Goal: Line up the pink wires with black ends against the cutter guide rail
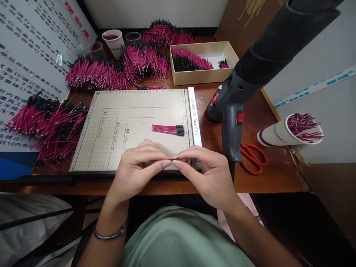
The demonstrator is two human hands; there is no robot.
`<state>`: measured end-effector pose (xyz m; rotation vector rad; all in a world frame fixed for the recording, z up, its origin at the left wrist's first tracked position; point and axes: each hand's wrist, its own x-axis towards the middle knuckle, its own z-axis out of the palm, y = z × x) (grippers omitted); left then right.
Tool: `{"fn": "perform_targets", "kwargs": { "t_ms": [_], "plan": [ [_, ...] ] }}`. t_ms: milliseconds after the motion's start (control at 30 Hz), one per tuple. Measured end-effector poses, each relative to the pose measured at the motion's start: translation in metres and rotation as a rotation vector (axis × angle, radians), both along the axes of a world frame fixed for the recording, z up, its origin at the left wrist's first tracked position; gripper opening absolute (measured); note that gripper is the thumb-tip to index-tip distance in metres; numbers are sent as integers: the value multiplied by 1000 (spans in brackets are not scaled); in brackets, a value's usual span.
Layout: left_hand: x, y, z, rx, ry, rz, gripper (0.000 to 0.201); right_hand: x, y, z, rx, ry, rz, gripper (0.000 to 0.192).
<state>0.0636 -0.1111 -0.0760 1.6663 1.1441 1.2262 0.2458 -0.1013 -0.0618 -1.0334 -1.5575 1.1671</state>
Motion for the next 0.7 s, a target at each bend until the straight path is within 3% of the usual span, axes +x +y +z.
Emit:
{"fn": "perform_targets", "kwargs": {
  "t_ms": [700],
  "plan": [
    [-1,0,-3,19,-24,-22,9,0,-1,-3,34,54,2,11]
  ]
}}
